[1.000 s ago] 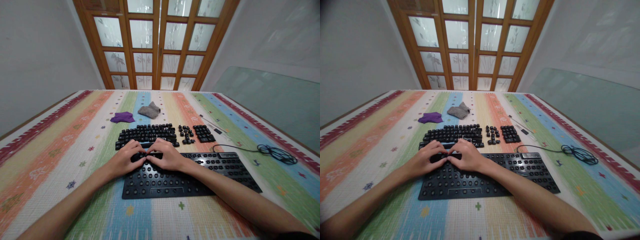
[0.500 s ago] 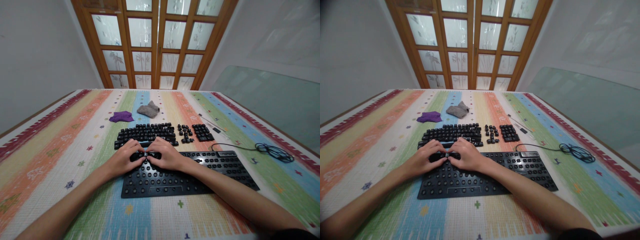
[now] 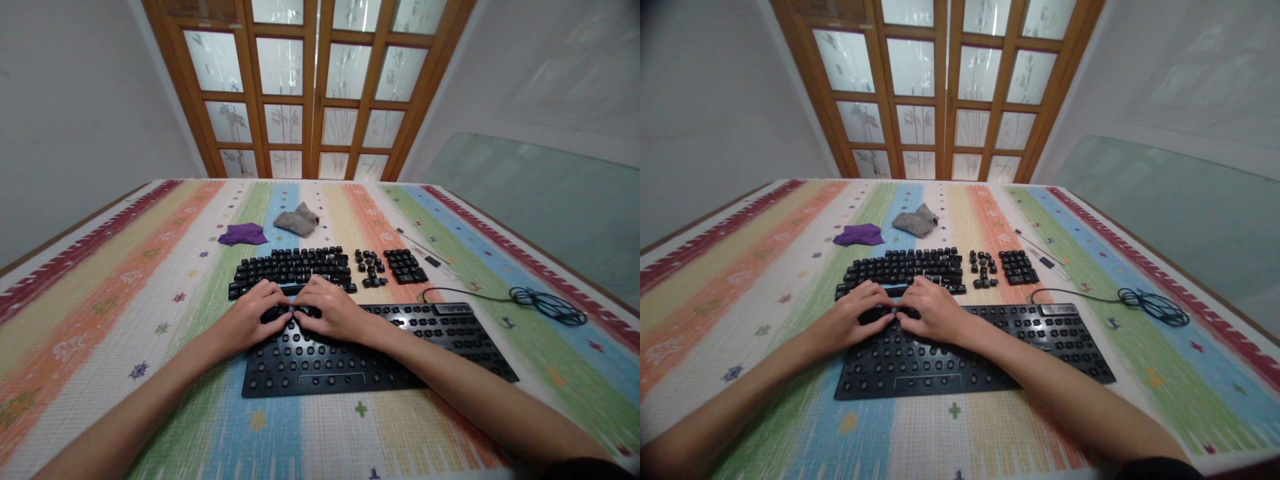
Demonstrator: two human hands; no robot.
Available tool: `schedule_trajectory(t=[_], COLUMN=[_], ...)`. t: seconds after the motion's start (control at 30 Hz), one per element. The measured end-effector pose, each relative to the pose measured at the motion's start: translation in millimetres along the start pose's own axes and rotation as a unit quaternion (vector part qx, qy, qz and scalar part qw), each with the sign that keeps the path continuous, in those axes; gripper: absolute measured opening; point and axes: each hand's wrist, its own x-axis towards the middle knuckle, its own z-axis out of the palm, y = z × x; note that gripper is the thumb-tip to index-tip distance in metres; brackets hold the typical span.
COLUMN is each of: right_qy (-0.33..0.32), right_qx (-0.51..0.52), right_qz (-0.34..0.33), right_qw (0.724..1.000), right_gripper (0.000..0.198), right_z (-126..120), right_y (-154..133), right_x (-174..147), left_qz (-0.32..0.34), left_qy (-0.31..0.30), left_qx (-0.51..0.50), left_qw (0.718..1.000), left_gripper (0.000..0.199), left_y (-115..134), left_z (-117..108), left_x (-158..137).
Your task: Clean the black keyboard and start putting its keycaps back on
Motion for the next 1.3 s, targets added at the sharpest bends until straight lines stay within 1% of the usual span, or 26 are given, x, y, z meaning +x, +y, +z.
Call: schedule_trajectory(t=[0.17, 0.3, 0.43, 0.57, 0.77, 1.03, 1.2, 1.3], right_qy=[-0.007, -0.02, -0.031, -0.026, -0.049, -0.093, -0.113, -0.12], right_qx=[-0.063, -0.09, -0.102, -0.098, -0.169, -0.118, -0.167, -0.17], right_qz=[-0.017, -0.036, -0.024, -0.022, -0.032, -0.011, -0.013, -0.012], right_qw=[0.998, 0.995, 0.994, 0.995, 0.984, 0.989, 0.979, 0.978], right_gripper=[0.021, 0.023, 0.023, 0.02, 0.025, 0.024, 0.025, 0.025], right_z=[-1, -2, -5, -5, -3, -10, -7, -5], right_y=[-2, -5, -8, -9, -12, -11, -15, -16], right_x=[2, 3, 4, 4, 4, 7, 6, 5], left_qz=[0.023, 0.027, 0.027, 0.01, 0.019, 0.007, -0.002, -0.005], left_qy=[-0.009, -0.014, -0.009, -0.005, -0.014, -0.024, -0.03, -0.028], left_qx=[0.026, 0.029, 0.028, 0.016, 0.017, 0.019, 0.019, 0.013], left_qw=[0.999, 0.999, 0.999, 1.0, 1.0, 1.0, 0.999, 1.0], left_gripper=[0.016, 0.017, 0.018, 0.017, 0.017, 0.018, 0.015, 0.015], left_y=[-2, -2, -1, 0, 1, 0, 0, 1], left_z=[-1, -3, -3, -3, -4, -5, -3, -2], left_x=[-1, -1, -1, 0, 1, 2, 2, 2])
